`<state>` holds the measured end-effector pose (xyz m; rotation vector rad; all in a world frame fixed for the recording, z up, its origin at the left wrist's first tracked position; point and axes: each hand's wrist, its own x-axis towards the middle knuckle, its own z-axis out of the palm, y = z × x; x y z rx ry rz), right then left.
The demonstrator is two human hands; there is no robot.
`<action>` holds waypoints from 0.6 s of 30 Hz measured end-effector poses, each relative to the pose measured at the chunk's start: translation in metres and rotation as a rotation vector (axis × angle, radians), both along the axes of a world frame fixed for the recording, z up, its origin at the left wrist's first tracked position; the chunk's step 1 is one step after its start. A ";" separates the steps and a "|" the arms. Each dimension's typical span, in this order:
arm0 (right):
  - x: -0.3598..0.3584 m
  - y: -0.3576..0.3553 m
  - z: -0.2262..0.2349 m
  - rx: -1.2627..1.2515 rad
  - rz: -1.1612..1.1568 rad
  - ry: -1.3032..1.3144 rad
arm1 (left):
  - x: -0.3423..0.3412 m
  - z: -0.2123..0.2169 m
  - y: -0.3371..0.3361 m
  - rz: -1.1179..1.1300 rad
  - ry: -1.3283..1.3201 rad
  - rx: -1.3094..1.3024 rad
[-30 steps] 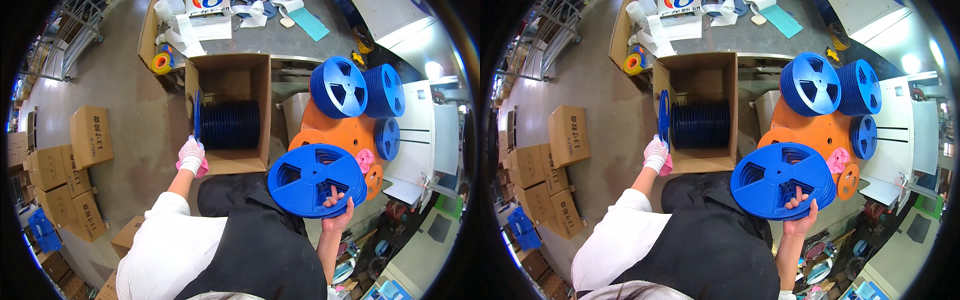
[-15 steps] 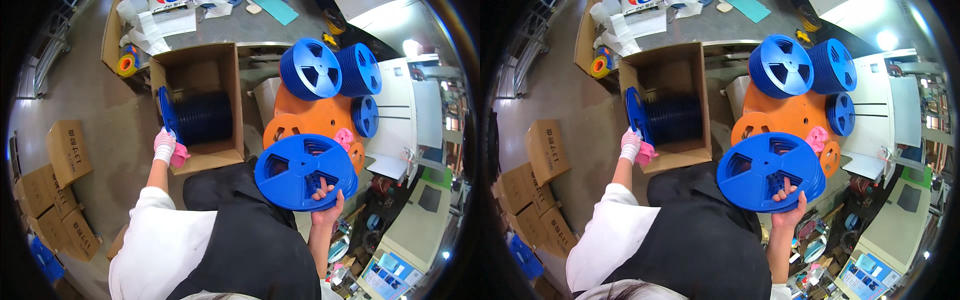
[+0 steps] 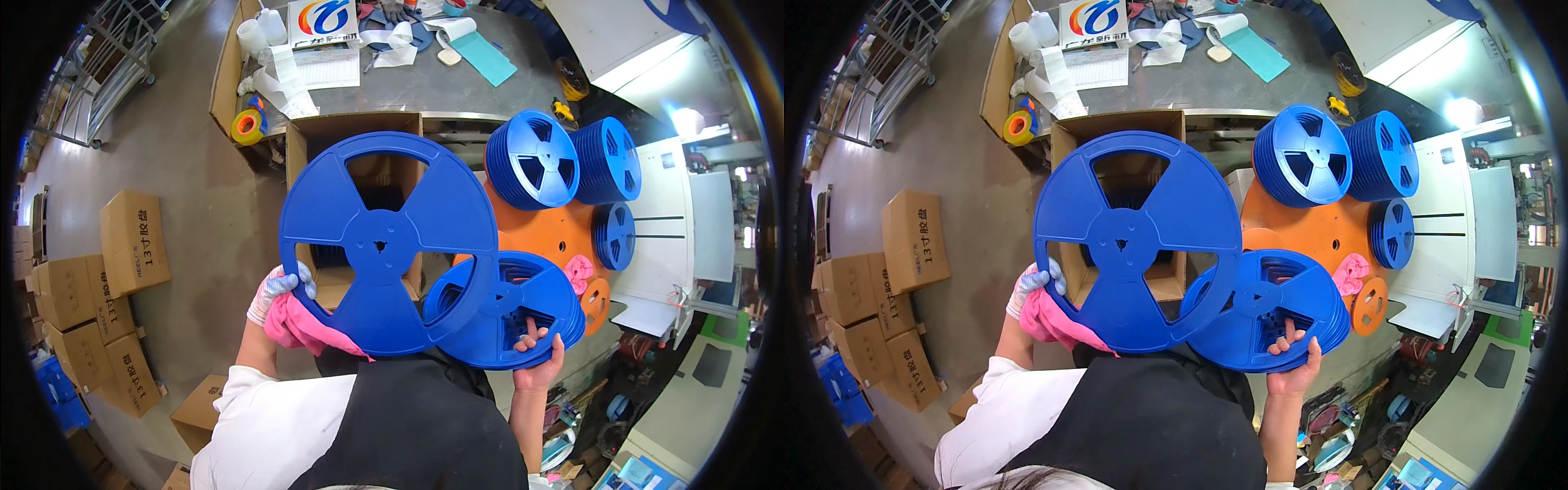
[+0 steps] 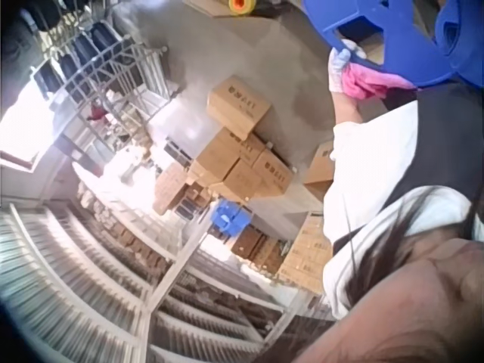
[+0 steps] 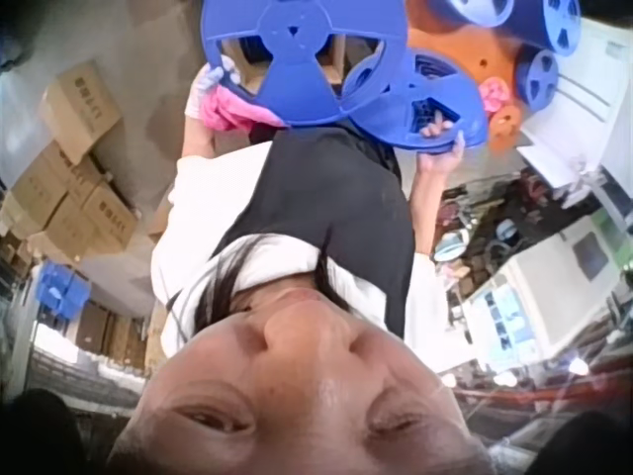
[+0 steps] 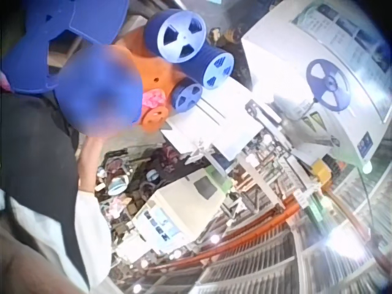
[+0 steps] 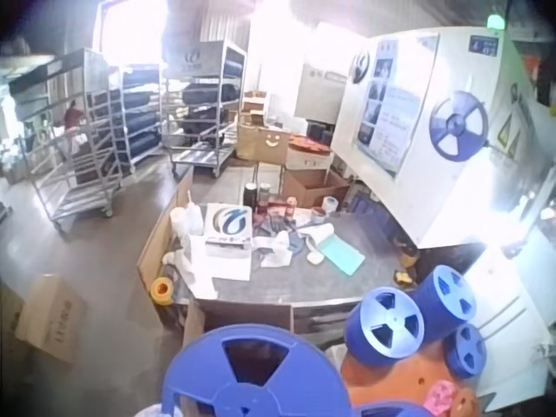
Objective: The person wipes the surface of blue plastic spools with a pink cloth, then places them into a cardboard box. The person repeats this process for multiple spools, handling them one at a time.
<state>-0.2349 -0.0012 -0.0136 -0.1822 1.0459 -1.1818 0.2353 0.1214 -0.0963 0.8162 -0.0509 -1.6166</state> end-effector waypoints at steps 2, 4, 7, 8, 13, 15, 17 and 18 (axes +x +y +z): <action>0.003 -0.002 0.001 -0.017 0.031 0.016 | -0.004 0.005 -0.002 -0.007 0.024 -0.024; 0.005 -0.002 0.002 -0.021 0.031 0.029 | -0.008 0.010 -0.003 0.002 0.022 0.006; 0.005 -0.002 0.003 -0.026 0.040 0.054 | -0.010 0.019 -0.008 -0.030 0.052 -0.024; 0.004 -0.002 0.002 -0.035 0.045 0.036 | -0.011 0.023 -0.010 -0.033 0.061 -0.023; -0.001 0.000 -0.003 -0.009 0.024 0.017 | -0.031 0.060 -0.033 -0.088 0.231 -0.229; -0.002 0.001 -0.004 -0.008 0.023 0.002 | -0.049 0.078 -0.051 -0.174 0.297 -0.358; -0.002 0.001 -0.005 -0.001 0.024 0.015 | -0.068 0.088 -0.078 -0.448 -0.227 -0.401; -0.002 0.001 -0.004 0.004 0.020 0.018 | -0.081 0.089 -0.092 -0.593 -0.646 -0.382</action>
